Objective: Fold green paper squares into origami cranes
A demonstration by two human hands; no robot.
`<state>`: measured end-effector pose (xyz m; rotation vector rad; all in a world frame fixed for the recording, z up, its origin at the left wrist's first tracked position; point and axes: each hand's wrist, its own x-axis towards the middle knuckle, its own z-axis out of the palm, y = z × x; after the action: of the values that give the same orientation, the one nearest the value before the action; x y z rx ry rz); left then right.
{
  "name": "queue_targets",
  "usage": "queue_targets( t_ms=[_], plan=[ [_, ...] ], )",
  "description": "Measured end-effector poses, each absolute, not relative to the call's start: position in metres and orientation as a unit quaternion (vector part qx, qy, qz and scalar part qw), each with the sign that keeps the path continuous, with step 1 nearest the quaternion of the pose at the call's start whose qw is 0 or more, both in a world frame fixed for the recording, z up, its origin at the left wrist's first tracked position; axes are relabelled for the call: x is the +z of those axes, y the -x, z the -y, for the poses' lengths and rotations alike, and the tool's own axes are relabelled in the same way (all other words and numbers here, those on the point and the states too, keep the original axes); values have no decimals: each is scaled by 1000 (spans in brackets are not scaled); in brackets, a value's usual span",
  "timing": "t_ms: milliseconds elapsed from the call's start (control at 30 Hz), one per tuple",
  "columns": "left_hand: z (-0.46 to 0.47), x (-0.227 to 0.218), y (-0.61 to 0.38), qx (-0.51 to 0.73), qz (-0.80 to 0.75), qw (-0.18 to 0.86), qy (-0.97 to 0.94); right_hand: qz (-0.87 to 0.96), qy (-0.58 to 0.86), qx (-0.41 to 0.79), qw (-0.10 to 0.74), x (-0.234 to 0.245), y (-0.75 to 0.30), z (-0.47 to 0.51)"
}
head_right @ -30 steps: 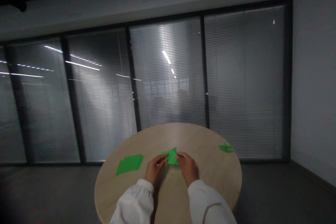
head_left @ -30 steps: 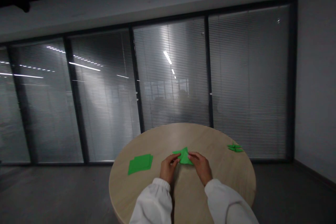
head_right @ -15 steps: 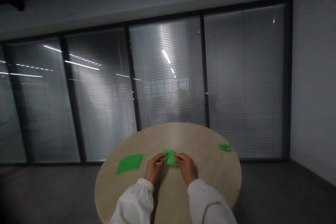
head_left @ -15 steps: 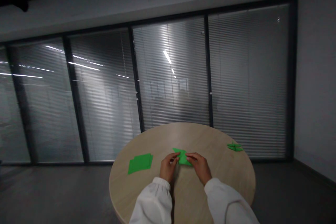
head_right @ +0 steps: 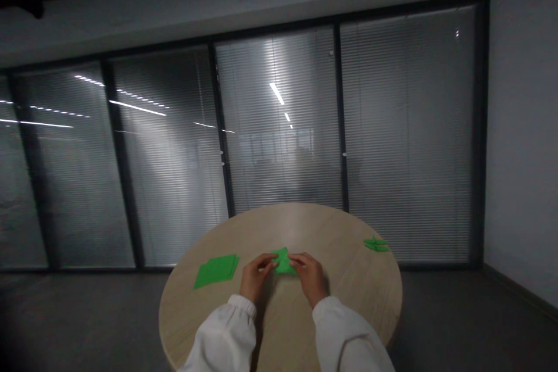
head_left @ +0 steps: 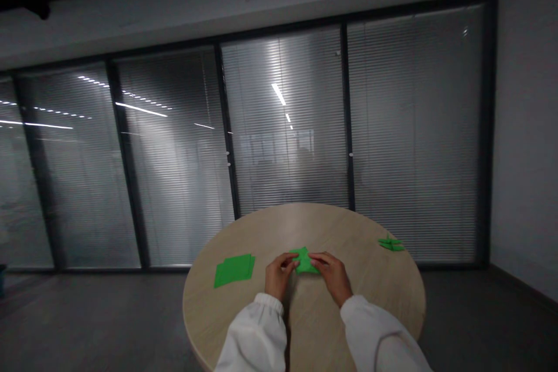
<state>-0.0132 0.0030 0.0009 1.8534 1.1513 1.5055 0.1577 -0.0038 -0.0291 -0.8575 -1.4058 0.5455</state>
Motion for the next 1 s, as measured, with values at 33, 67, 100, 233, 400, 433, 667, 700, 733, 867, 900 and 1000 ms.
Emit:
queue_targets(
  t_ms=[33, 67, 100, 233, 400, 433, 667, 700, 733, 867, 900, 1000],
  plan=[
    [-3, 1, 13, 554, -420, 252, -673, 618, 376, 241, 647, -30, -158, 3],
    [-4, 1, 13, 557, -417, 262, -669, 617, 375, 243, 648, -30, -158, 2],
    [-4, 1, 13, 559, -413, 274, -665, 616, 373, 245, 649, -31, -159, 2],
    [-6, 0, 14, 564, -392, 305, -659, 617, 370, 234, 654, -30, -158, 2],
    [-5, 0, 14, 569, -395, 299, -656, 625, 376, 217, 649, -27, -158, 5],
    [-5, 0, 14, 567, -400, 297, -655, 624, 379, 215, 648, -27, -158, 6],
    [-5, 2, 12, 566, -401, 323, -644, 618, 388, 220, 648, -22, -158, 9],
    [-5, 2, 12, 567, -395, 330, -643, 612, 387, 225, 652, -22, -157, 9],
    [-5, 2, 13, 567, -389, 332, -645, 605, 386, 234, 656, -21, -157, 9],
    [-4, 1, 15, 568, -390, 274, -671, 567, 374, 288, 675, -21, -158, 6],
    [-4, 0, 16, 571, -395, 254, -674, 559, 372, 301, 677, -22, -159, 6],
    [-4, 0, 16, 579, -386, 237, -678, 543, 369, 328, 679, -21, -160, 5]
  ],
)
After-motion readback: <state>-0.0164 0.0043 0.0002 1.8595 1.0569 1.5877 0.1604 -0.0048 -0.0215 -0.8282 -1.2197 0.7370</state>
